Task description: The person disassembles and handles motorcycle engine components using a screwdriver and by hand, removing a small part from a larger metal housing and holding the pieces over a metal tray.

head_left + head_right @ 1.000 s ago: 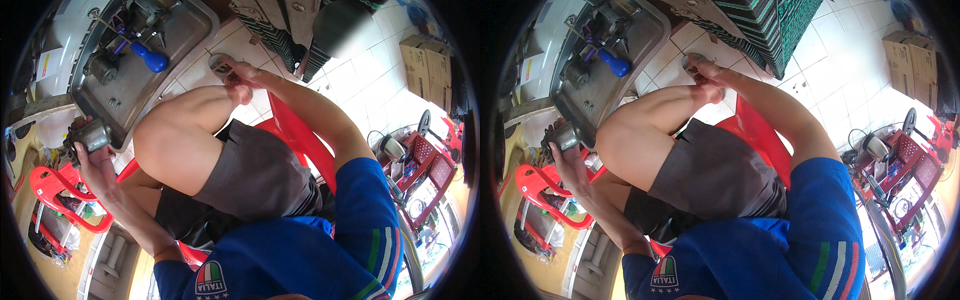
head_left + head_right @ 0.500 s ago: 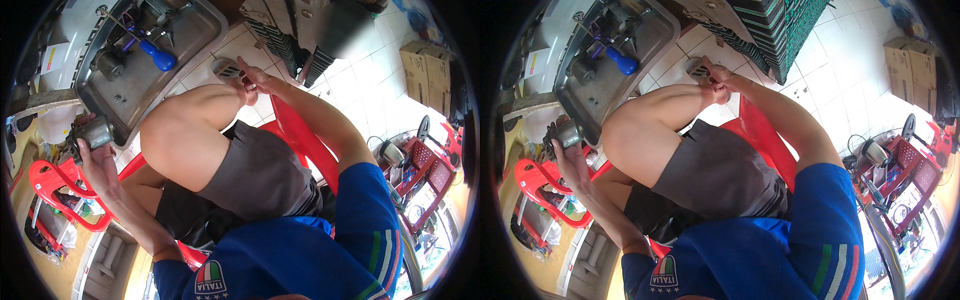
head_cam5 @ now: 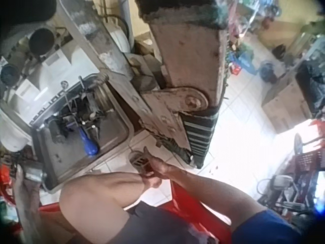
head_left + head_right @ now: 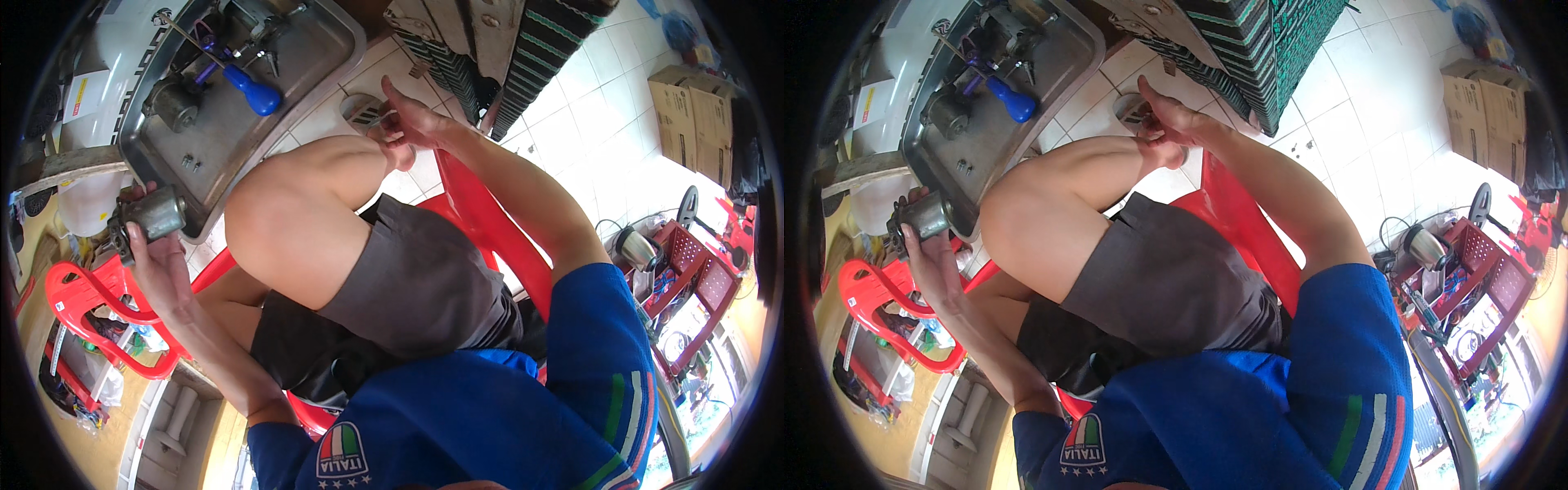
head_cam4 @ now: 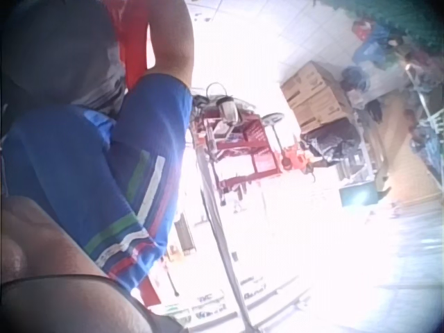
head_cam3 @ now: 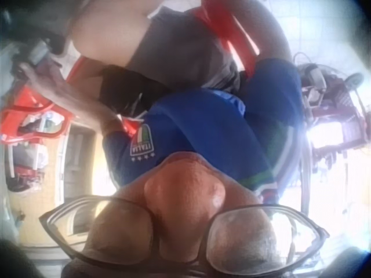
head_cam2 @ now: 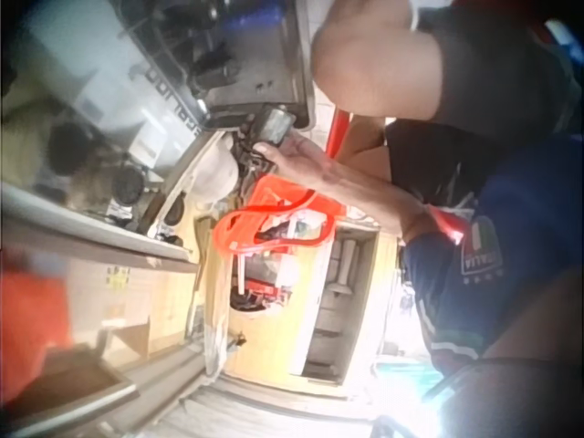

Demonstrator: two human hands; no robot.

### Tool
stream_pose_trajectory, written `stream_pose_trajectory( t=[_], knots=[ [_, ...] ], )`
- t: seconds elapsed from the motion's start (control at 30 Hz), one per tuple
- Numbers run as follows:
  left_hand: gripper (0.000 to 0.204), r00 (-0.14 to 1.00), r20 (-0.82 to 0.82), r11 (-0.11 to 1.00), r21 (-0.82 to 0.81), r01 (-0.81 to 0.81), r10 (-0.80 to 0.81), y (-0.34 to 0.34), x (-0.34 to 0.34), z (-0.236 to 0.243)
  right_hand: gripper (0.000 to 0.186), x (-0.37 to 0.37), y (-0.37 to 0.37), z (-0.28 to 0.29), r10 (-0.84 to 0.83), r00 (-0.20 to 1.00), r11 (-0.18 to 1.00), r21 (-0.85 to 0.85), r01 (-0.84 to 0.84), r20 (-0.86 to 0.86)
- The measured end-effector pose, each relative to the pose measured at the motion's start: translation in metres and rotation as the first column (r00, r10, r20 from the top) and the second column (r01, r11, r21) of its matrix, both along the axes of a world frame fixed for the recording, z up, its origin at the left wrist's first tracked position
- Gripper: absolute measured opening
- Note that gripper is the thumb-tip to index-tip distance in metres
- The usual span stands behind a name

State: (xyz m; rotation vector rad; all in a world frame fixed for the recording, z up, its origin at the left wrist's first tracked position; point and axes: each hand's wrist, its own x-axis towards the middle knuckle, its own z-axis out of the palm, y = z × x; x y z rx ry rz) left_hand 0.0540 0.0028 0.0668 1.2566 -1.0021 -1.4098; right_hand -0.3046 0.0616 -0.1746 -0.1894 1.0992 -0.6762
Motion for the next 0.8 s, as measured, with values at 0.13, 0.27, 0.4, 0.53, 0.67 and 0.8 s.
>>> stream_pose_trajectory(
  t=[0.13,0.27,0.4,0.53,0.67,0.8],
  knots=[
    [0.051,1.000,0.007,1.000,-0.018,0.007,-0.007,-0.003,-0.001,-0.002,0.080,-0.004,0.009,-0.022,0.011,0.994,0.998,0.063,-0.005,-0.107],
    [0.048,1.000,0.004,1.000,-0.014,-0.026,0.026,-0.002,-0.004,-0.002,0.082,-0.003,0.005,-0.007,0.060,0.993,0.997,-0.045,-0.065,-0.104],
    [0.045,0.999,0.005,0.999,-0.001,-0.046,0.046,-0.001,-0.001,-0.003,0.082,0.001,-0.001,0.002,-0.048,0.997,0.998,0.027,0.050,-0.054],
    [0.045,1.000,-0.006,1.000,0.002,-0.002,0.002,-0.005,-0.004,-0.003,0.083,-0.004,0.006,-0.029,0.035,0.992,0.998,0.052,-0.028,-0.122],
    [0.045,1.000,-0.008,1.000,0.000,0.005,-0.005,-0.004,-0.002,-0.005,0.084,-0.005,-0.003,-0.021,0.088,0.994,0.992,-0.088,-0.094,-0.064],
    [0.046,1.000,-0.002,1.000,-0.004,-0.009,0.009,-0.003,-0.004,-0.005,0.080,-0.004,-0.003,-0.001,-0.013,1.000,1.000,0.029,0.013,-0.020]
  ],
)
